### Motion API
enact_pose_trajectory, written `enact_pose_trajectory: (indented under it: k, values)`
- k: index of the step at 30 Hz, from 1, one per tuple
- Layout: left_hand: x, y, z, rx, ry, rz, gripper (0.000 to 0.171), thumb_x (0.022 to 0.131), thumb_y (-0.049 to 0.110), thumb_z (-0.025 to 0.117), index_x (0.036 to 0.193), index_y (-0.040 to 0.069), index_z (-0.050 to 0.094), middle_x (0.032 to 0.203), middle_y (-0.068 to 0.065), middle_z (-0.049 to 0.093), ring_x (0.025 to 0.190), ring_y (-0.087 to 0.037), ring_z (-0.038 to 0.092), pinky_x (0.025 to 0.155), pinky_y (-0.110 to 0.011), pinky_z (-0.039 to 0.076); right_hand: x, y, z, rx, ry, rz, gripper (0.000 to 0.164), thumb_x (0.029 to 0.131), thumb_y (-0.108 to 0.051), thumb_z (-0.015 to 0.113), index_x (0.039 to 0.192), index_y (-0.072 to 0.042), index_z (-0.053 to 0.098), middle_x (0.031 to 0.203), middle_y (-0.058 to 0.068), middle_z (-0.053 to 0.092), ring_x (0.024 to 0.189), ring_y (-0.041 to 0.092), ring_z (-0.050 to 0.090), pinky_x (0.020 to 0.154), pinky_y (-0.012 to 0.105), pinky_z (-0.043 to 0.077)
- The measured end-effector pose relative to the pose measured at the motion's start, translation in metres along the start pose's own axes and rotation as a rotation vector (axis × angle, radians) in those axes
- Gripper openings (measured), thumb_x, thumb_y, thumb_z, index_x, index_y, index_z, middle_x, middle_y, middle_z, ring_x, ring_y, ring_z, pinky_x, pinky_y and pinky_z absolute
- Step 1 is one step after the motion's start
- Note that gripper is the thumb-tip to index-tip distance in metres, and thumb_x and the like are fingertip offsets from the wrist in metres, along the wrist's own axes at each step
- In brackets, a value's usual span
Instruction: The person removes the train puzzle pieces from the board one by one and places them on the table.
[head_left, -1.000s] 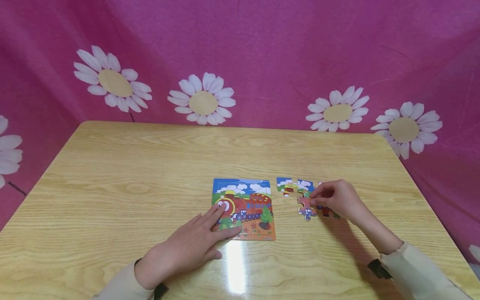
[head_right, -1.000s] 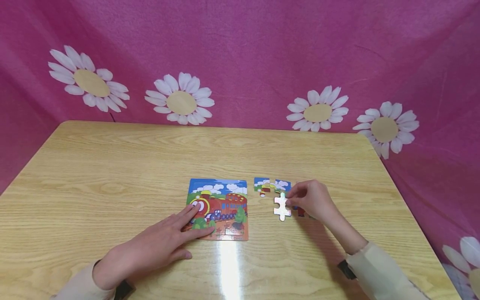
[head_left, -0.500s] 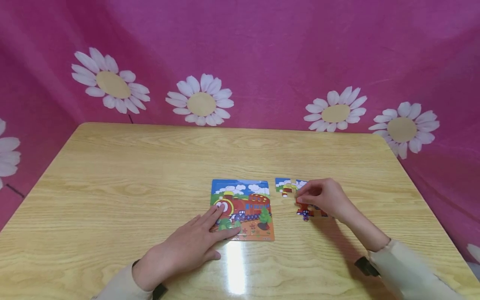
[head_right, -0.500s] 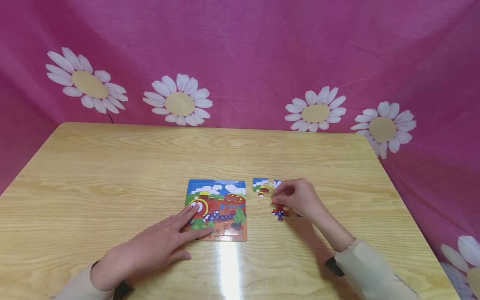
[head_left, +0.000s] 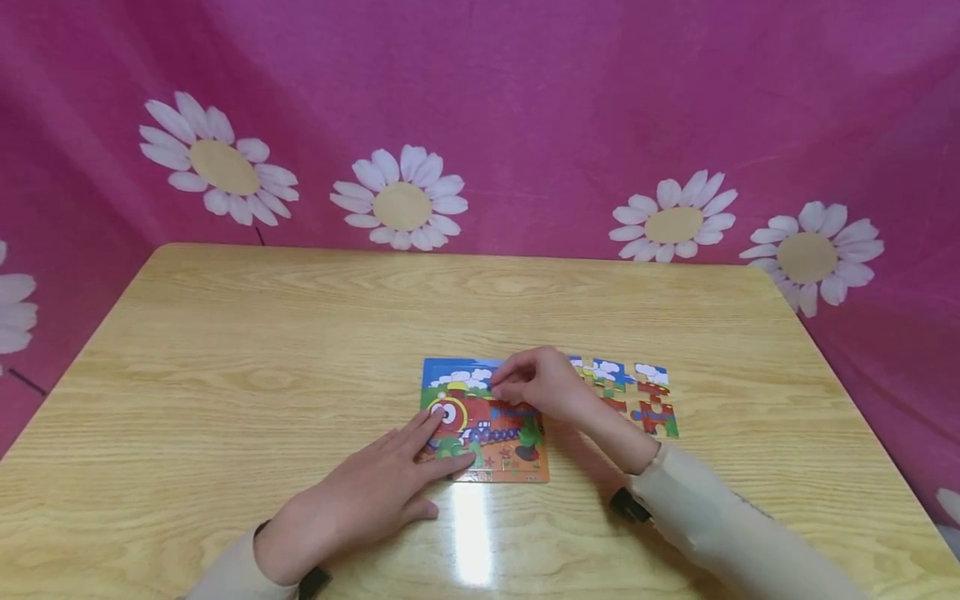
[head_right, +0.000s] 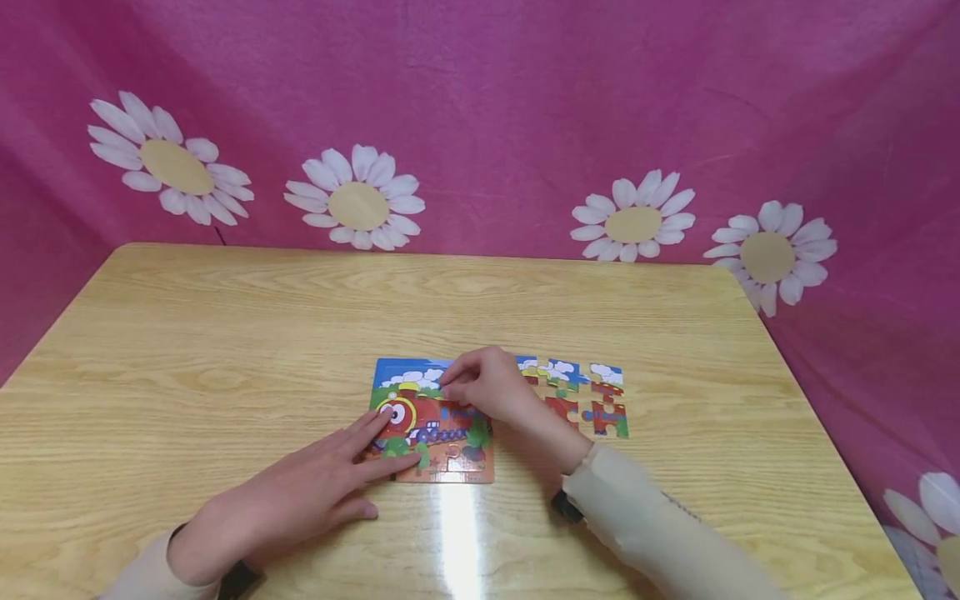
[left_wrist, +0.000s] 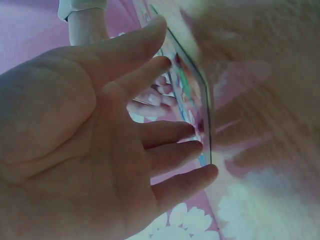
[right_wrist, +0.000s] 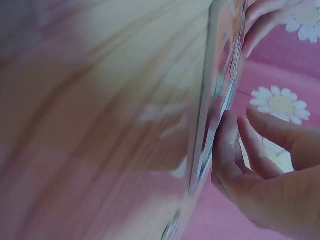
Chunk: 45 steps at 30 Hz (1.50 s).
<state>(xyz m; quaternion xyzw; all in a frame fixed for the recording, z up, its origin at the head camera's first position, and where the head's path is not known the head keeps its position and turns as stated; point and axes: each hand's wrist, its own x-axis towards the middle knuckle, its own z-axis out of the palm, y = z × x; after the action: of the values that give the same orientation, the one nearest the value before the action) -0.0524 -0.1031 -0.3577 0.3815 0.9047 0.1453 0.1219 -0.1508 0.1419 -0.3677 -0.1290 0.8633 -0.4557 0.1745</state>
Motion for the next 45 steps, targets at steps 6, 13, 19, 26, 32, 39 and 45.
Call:
enact_pose_trajectory:
  k: [6, 13, 19, 26, 32, 39, 45]
  values:
    - [-0.004, 0.0, -0.003, -0.029, -0.015, -0.052, 0.054, 0.092, 0.029, 0.068, 0.144, 0.024, 0.053, 0.152, -0.032, 0.027, 0.139, -0.046, 0.029, 0.106, -0.056, 0.037, 0.01, -0.012, 0.019, 0.006, -0.024, -0.003, 0.009, 0.088, -0.007, 0.073, 0.095, -0.002, 0.076, 0.081, 0.004, 0.072, 0.07, 0.014, 0.067, 0.066, 0.029, 0.056]
    - [-0.005, -0.003, -0.002, -0.064, -0.031, -0.063, 0.054, 0.092, 0.03, 0.068, 0.144, 0.024, 0.053, 0.154, -0.031, 0.024, 0.14, -0.046, 0.027, 0.106, -0.058, 0.035, 0.014, -0.018, 0.028, 0.014, -0.032, 0.008, 0.007, 0.087, -0.005, 0.073, 0.093, -0.001, 0.076, 0.078, 0.005, 0.073, 0.069, 0.013, 0.068, 0.065, 0.028, 0.057]
    - [-0.007, 0.0, -0.003, -0.089, -0.066, -0.097, 0.058, 0.092, 0.03, 0.067, 0.146, 0.026, 0.049, 0.156, -0.03, 0.019, 0.142, -0.045, 0.024, 0.108, -0.057, 0.033, 0.014, -0.021, 0.029, -0.022, -0.017, -0.001, 0.007, 0.085, -0.005, 0.075, 0.092, -0.003, 0.076, 0.077, 0.003, 0.072, 0.064, 0.012, 0.065, 0.062, 0.025, 0.053]
    - [-0.007, 0.002, -0.004, -0.108, -0.087, -0.125, 0.059, 0.092, 0.031, 0.067, 0.148, 0.027, 0.047, 0.157, -0.029, 0.015, 0.143, -0.044, 0.021, 0.108, -0.058, 0.033, 0.014, -0.023, 0.033, 0.017, -0.031, -0.02, 0.012, 0.08, -0.003, 0.079, 0.091, -0.002, 0.075, 0.075, 0.002, 0.069, 0.059, 0.015, 0.063, 0.057, 0.029, 0.055]
    - [-0.007, 0.001, -0.003, -0.096, -0.079, -0.121, 0.06, 0.092, 0.032, 0.068, 0.148, 0.027, 0.047, 0.156, -0.031, 0.016, 0.142, -0.045, 0.022, 0.108, -0.057, 0.033, 0.011, -0.024, 0.034, 0.026, -0.043, -0.126, 0.01, 0.082, 0.001, 0.077, 0.09, -0.002, 0.074, 0.075, 0.002, 0.067, 0.057, 0.021, 0.061, 0.054, 0.032, 0.054]
    - [-0.008, -0.001, -0.004, -0.098, -0.078, -0.118, 0.059, 0.093, 0.032, 0.067, 0.148, 0.027, 0.046, 0.158, -0.029, 0.015, 0.143, -0.044, 0.021, 0.109, -0.057, 0.032, 0.01, -0.024, 0.031, -0.006, -0.033, -0.154, 0.006, 0.082, -0.002, 0.078, 0.086, -0.004, 0.075, 0.077, 0.001, 0.071, 0.065, 0.012, 0.065, 0.059, 0.025, 0.053]
    - [-0.007, 0.0, -0.004, -0.101, -0.076, -0.119, 0.059, 0.093, 0.032, 0.066, 0.148, 0.027, 0.046, 0.158, -0.028, 0.015, 0.143, -0.044, 0.02, 0.11, -0.056, 0.031, 0.004, -0.022, 0.01, 0.03, -0.02, -0.154, 0.007, 0.081, 0.001, 0.077, 0.087, -0.001, 0.075, 0.079, 0.004, 0.072, 0.069, 0.019, 0.067, 0.064, 0.032, 0.055]
